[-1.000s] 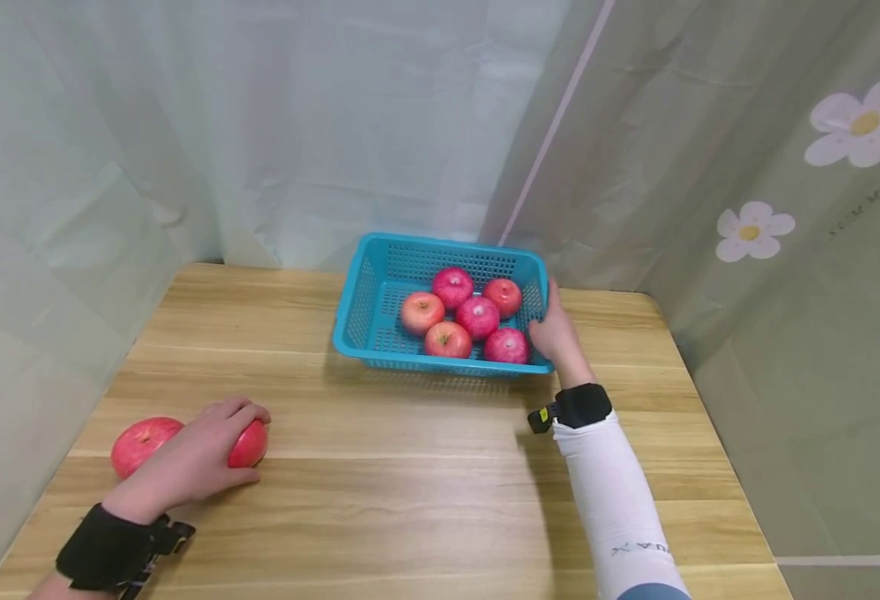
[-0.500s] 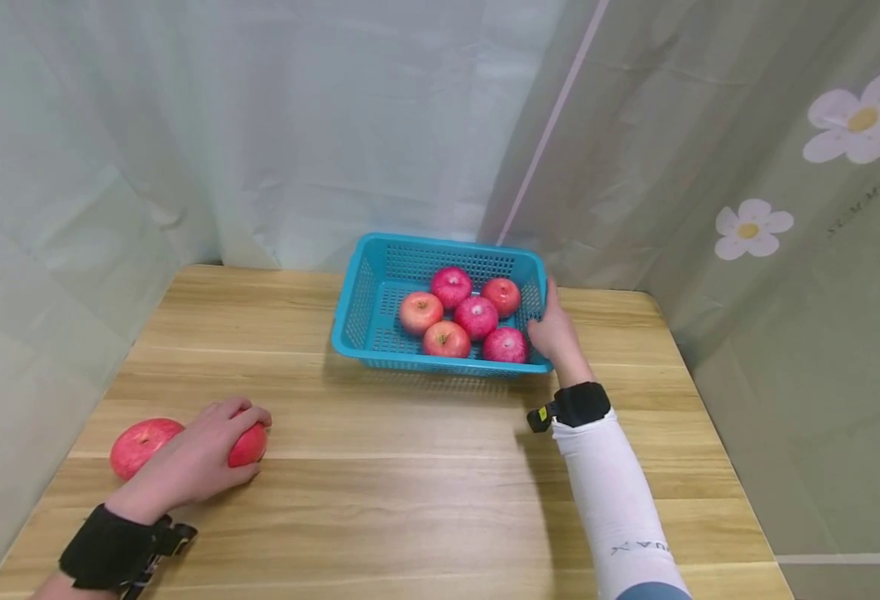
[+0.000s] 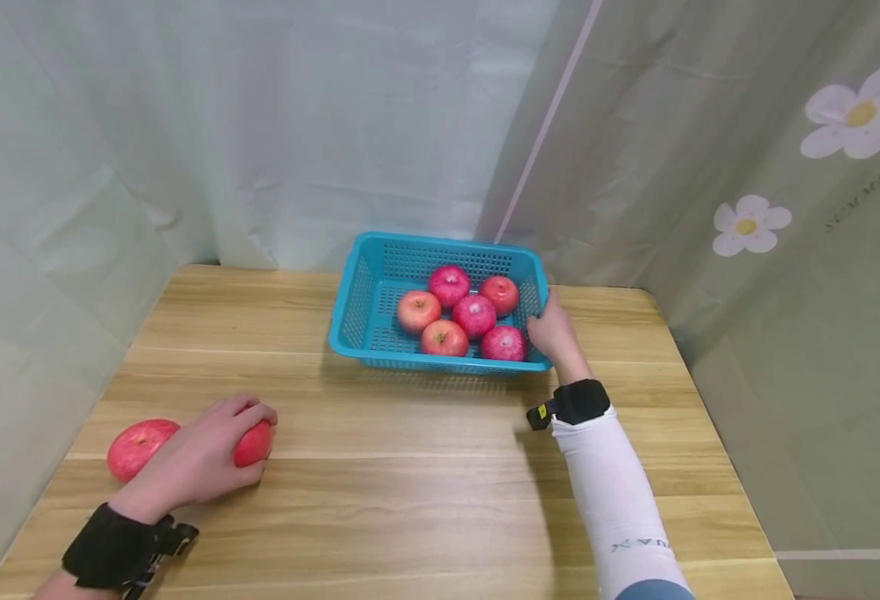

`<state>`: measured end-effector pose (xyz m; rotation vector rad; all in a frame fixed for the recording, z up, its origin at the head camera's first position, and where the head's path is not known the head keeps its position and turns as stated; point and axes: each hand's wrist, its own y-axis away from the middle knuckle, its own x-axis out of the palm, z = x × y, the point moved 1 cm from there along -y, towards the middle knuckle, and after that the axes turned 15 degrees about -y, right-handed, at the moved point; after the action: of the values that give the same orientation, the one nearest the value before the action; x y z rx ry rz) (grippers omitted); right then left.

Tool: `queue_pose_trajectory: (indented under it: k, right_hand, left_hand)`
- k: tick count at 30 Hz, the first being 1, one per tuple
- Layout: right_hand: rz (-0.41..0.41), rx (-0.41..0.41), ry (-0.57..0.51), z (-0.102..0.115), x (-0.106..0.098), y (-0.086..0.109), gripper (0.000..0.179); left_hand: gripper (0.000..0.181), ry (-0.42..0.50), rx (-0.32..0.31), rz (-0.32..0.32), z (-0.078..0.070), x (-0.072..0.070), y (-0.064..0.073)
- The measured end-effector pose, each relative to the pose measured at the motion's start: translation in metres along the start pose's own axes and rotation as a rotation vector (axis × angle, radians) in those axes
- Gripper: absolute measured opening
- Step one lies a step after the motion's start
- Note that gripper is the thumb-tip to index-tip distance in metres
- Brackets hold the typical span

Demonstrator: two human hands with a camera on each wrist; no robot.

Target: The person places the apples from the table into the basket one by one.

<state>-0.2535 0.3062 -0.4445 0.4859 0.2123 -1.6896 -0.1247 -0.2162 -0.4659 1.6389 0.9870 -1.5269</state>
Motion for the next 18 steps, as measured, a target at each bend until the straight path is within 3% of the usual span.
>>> queue_pose_trajectory:
  k: [9,18]
  right_hand:
    - [0.002,0.007,0.018,0.000,0.000,-0.001,0.068]
    - [-0.001,0.008,0.020,-0.001,0.001,-0.002,0.069]
  left_hand:
    - [0.054,-0.064,-0.023,-0.081,-0.008,-0.012,-0.007]
    - [0.050,-0.047,0.015,-0.165,-0.015,-0.028,-0.025]
